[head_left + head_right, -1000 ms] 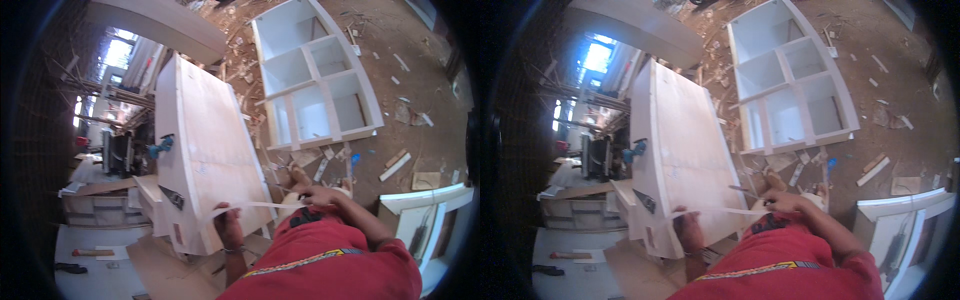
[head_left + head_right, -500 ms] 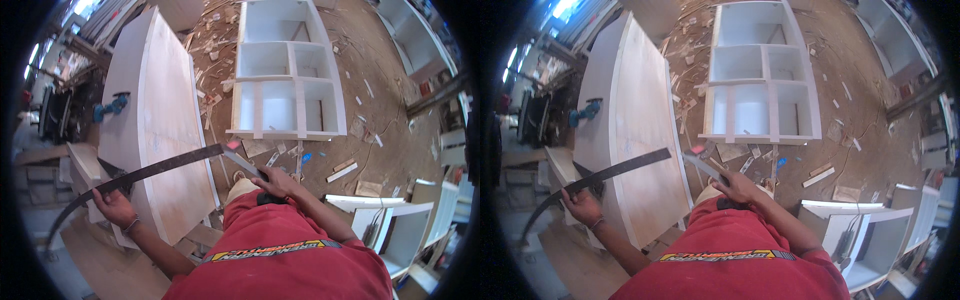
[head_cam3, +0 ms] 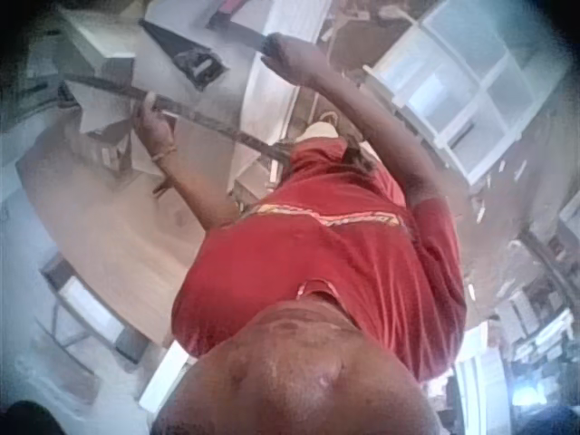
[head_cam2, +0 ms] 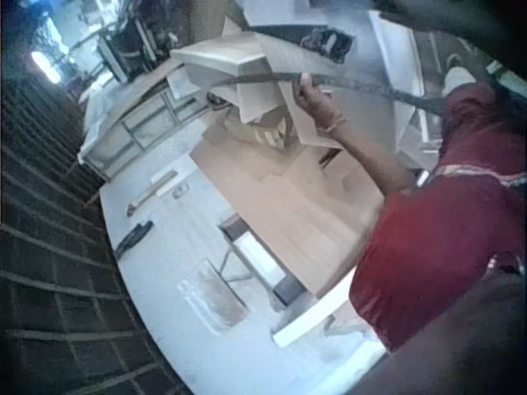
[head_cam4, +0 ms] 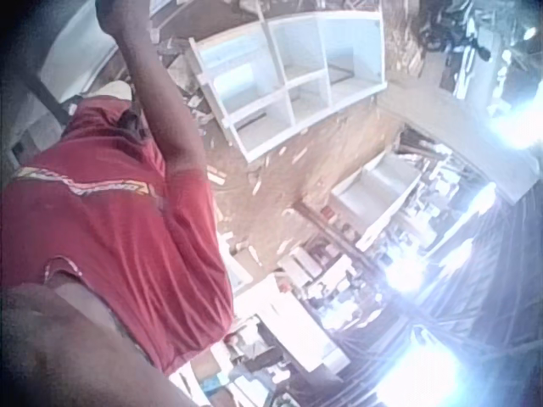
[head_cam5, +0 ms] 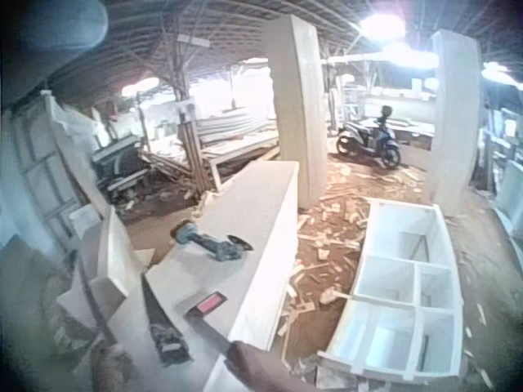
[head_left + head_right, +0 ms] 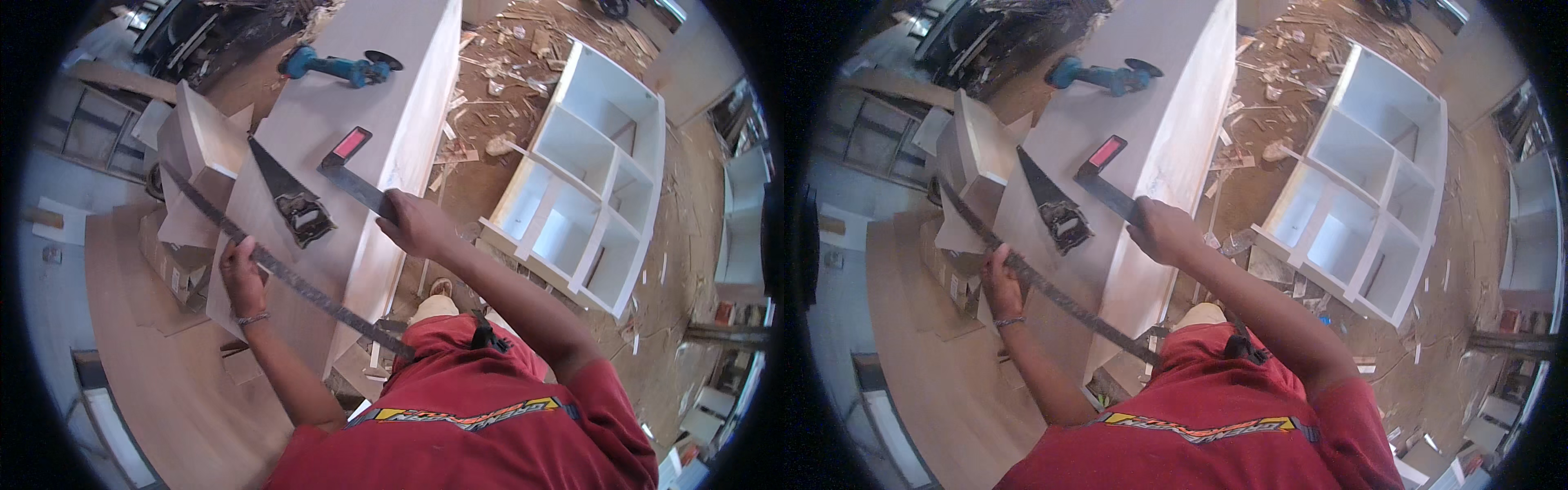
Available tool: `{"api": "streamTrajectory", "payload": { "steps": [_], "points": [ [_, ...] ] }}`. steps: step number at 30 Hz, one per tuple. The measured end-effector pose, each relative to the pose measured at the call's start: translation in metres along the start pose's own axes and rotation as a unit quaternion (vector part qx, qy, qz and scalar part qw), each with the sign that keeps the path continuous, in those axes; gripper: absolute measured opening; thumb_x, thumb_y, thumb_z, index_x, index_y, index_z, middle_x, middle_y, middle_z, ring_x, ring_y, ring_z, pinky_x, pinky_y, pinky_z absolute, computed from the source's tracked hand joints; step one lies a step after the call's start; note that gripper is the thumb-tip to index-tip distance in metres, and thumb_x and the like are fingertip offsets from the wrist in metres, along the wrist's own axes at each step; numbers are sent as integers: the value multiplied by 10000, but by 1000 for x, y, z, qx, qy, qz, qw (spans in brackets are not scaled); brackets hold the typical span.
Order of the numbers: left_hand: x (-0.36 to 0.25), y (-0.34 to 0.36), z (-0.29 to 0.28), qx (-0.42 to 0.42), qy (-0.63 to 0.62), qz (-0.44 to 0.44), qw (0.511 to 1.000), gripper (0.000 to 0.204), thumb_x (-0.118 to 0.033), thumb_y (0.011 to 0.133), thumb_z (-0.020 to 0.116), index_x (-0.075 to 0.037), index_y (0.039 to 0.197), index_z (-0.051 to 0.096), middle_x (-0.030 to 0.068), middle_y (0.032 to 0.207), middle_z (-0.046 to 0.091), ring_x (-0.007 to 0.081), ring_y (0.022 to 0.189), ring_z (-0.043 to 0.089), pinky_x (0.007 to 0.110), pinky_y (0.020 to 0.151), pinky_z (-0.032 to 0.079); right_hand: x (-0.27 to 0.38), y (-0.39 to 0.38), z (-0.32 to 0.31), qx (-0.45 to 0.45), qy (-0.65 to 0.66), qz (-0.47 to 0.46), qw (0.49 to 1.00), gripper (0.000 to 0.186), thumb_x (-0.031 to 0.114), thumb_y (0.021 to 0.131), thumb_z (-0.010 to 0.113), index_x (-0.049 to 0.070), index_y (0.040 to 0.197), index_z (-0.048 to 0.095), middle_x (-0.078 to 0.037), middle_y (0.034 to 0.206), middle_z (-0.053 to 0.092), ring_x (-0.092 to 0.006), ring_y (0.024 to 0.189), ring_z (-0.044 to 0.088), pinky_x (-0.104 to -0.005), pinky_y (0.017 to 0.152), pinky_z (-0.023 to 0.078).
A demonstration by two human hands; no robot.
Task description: The person applies edging tape to the edges of a white wooden cabinet unit. They use a square to check alignment and a small hand tool to trim or press down the tape along the seams.
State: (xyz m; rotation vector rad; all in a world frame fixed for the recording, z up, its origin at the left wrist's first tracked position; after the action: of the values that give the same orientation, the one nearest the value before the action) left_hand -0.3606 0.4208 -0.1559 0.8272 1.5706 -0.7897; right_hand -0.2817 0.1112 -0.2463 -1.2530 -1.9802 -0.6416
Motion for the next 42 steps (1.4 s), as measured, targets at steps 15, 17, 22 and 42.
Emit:
{"api": "streamTrajectory", "payload": {
  "steps": [15,17,22,42],
  "points": [
    [62,-11,51,71,66,83,992,297,-275,1045,631,16,1103,613,46,988,649,146,926,587,314,838,467,106,65,20,71,188,-80,976,409,358,958,629,-42,1020,686,-284,934,680,-461,945,659,-499,852,511],
    [82,-15,53,104,41,120,986,297,-253,1057,611,36,1124,594,57,999,651,160,935,577,327,855,460,115,53,11,105,131,-144,975,330,293,942,646,-29,991,701,-269,910,686,-459,909,658,-489,815,515],
    [32,-47,99,339,226,135,903,304,-272,1062,601,5,1188,591,76,1062,654,166,973,569,317,876,461,80,23,-35,-24,156,-158,975,199,157,867,698,23,1015,710,-205,895,705,-416,874,673,-471,765,518],
    [151,51,0,-29,543,180,820,415,-105,956,608,-22,1362,594,248,1301,573,426,1267,518,530,1073,410,-90,-261,-76,-126,300,382,865,284,256,1012,620,45,1119,778,-7,663,612,-75,559,532,-270,512,419]
  ]
}}
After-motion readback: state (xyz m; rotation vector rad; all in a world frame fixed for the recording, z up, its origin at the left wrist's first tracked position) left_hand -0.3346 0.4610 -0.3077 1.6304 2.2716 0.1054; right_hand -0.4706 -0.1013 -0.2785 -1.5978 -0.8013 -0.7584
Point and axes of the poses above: each hand's wrist, its own y-axis towards the middle knuckle, its own z-axis out of the palm, x = y × z, the point moved 2 cm from there along y, towards the middle knuckle
